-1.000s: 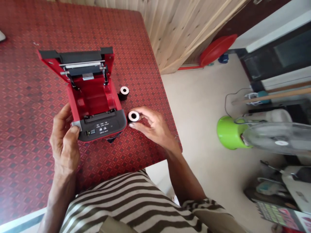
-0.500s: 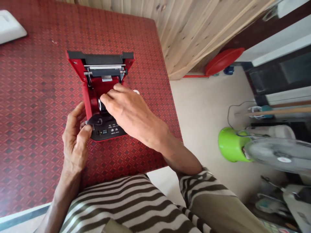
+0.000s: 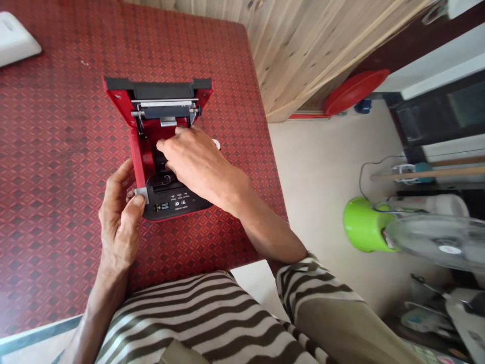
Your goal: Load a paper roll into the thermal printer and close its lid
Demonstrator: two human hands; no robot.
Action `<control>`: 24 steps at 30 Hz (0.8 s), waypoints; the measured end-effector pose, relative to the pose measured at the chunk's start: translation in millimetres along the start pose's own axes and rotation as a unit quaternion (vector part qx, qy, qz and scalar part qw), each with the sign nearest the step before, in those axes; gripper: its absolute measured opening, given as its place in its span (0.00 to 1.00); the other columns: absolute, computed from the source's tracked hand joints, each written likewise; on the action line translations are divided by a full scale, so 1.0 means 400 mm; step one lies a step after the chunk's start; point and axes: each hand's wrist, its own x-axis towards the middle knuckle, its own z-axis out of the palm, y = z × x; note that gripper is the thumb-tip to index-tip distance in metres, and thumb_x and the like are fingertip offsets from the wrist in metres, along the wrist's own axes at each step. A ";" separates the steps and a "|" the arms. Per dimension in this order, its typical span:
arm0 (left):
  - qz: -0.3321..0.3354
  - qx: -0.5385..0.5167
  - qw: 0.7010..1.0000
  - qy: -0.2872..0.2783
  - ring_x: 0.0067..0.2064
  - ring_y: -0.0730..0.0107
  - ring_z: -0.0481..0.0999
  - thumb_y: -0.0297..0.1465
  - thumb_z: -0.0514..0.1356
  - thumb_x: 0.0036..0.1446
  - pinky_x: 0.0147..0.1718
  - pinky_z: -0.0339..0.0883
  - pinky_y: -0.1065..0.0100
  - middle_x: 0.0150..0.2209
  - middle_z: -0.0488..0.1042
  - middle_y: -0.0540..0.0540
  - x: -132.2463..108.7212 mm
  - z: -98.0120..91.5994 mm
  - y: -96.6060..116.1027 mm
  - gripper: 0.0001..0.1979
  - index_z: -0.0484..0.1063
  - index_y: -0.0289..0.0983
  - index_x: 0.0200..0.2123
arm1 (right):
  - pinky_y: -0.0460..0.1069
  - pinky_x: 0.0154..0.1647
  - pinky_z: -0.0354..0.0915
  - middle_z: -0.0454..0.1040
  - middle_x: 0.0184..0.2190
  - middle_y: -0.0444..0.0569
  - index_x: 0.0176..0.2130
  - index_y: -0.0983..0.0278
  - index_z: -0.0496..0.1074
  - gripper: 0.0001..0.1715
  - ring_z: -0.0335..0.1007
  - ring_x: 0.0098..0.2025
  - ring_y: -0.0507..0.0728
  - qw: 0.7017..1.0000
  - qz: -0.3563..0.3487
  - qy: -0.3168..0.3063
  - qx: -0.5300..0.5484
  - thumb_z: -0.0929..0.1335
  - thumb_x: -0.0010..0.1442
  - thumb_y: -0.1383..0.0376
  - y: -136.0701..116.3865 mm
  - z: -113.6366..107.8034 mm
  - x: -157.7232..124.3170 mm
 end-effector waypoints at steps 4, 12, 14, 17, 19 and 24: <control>0.003 0.011 1.000 -0.003 0.67 0.48 0.77 0.42 0.66 0.69 0.67 0.69 0.50 0.67 0.79 0.43 0.002 -0.004 0.000 0.30 0.75 0.47 0.71 | 0.56 0.64 0.77 0.86 0.54 0.48 0.58 0.59 0.79 0.24 0.82 0.57 0.59 0.998 -0.048 -0.036 0.001 0.63 0.75 0.79 -0.021 -0.061 -0.050; -0.059 -0.065 0.995 0.043 0.61 0.51 0.81 0.43 0.70 0.62 0.62 0.73 0.53 0.61 0.83 0.44 0.034 -0.007 0.038 0.24 0.84 0.46 0.60 | 0.56 0.67 0.77 0.84 0.56 0.56 0.57 0.69 0.79 0.19 0.80 0.58 0.59 0.991 -0.116 0.042 0.059 0.65 0.73 0.80 -0.037 -0.080 -0.194; -0.060 -0.073 0.992 0.089 0.58 0.55 0.82 0.47 0.73 0.58 0.57 0.74 0.57 0.57 0.84 0.46 0.073 -0.004 0.067 0.22 0.86 0.46 0.53 | 0.56 0.65 0.77 0.84 0.55 0.56 0.56 0.68 0.79 0.18 0.79 0.57 0.59 0.989 -0.115 0.084 0.042 0.65 0.75 0.79 -0.038 -0.059 -0.211; -0.006 -0.069 0.990 0.121 0.51 0.58 0.82 0.57 0.75 0.53 0.49 0.73 0.59 0.52 0.83 0.43 0.177 0.003 0.107 0.32 0.84 0.40 0.51 | 0.57 0.59 0.79 0.86 0.52 0.54 0.51 0.64 0.81 0.14 0.80 0.54 0.59 0.982 -0.115 0.150 0.015 0.66 0.77 0.75 -0.034 -0.028 -0.224; 0.041 -0.050 0.992 0.105 0.47 0.61 0.80 0.64 0.72 0.52 0.45 0.71 0.60 0.50 0.81 0.42 0.266 0.015 0.121 0.40 0.82 0.36 0.52 | 0.57 0.56 0.80 0.86 0.51 0.53 0.49 0.63 0.81 0.12 0.80 0.53 0.60 0.977 -0.118 0.180 -0.002 0.67 0.77 0.73 -0.032 -0.014 -0.230; 0.038 -0.050 0.994 0.092 0.46 0.63 0.78 0.45 0.73 0.55 0.41 0.70 0.64 0.43 0.78 0.43 0.416 0.056 0.104 0.25 0.78 0.31 0.44 | 0.55 0.56 0.80 0.87 0.49 0.53 0.48 0.66 0.82 0.08 0.82 0.53 0.60 0.960 -0.127 0.242 -0.060 0.70 0.76 0.72 -0.032 -0.001 -0.245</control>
